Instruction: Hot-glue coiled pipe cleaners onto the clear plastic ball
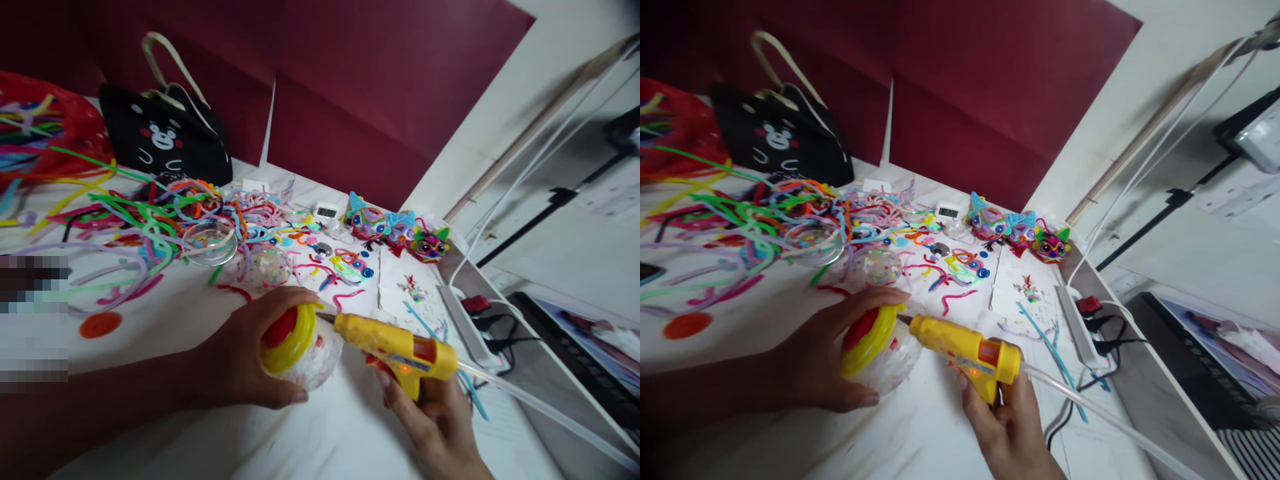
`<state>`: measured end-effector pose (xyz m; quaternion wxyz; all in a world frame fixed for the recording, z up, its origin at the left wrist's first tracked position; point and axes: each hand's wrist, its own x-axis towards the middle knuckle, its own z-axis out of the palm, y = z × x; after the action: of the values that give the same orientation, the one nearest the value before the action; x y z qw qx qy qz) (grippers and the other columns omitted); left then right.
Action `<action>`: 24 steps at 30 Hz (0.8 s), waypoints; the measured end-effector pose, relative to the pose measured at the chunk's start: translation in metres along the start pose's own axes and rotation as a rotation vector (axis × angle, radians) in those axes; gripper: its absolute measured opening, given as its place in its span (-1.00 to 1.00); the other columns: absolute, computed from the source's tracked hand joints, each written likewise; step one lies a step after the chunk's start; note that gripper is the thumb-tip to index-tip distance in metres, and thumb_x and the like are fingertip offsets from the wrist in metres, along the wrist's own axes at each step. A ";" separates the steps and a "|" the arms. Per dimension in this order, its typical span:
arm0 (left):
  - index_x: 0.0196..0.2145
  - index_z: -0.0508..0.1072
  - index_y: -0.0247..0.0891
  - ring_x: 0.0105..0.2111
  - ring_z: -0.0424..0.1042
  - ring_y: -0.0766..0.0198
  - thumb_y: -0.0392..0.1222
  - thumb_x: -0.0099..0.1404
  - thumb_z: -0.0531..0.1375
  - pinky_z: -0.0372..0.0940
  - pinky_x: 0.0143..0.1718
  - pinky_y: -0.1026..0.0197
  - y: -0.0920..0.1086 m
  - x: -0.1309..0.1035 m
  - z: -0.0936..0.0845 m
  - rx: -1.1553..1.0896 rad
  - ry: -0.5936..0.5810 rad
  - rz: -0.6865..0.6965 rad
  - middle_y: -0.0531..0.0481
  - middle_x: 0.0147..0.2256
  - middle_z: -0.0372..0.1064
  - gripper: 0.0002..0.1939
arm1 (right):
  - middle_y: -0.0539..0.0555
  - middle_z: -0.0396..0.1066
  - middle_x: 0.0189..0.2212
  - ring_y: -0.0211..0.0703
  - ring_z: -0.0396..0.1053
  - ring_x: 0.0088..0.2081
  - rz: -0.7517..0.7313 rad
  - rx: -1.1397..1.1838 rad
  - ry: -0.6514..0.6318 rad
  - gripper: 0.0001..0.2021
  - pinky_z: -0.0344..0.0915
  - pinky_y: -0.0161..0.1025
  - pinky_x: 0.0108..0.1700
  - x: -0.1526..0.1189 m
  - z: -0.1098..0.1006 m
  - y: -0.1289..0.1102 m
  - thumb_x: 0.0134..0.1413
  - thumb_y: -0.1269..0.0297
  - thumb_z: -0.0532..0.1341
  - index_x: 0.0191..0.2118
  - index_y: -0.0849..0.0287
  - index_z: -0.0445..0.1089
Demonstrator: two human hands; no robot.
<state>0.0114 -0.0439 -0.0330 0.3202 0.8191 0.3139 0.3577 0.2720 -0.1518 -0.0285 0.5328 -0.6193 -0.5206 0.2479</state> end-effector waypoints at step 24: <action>0.26 0.22 0.14 0.17 0.38 0.01 0.33 0.00 0.45 0.28 0.24 0.09 0.011 -0.002 -0.003 -0.097 -0.045 -0.013 0.07 0.22 0.33 -0.06 | 0.06 0.56 -0.41 -0.05 0.47 -0.46 0.046 -0.046 0.017 -0.49 0.35 -0.28 -0.60 -0.003 -0.009 0.018 0.05 -0.14 0.42 0.01 0.05 0.44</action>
<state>0.0113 -0.0511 -0.0238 0.3688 0.8084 0.2942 0.3521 0.2859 -0.1562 -0.0426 0.5170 -0.6452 -0.5072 0.2431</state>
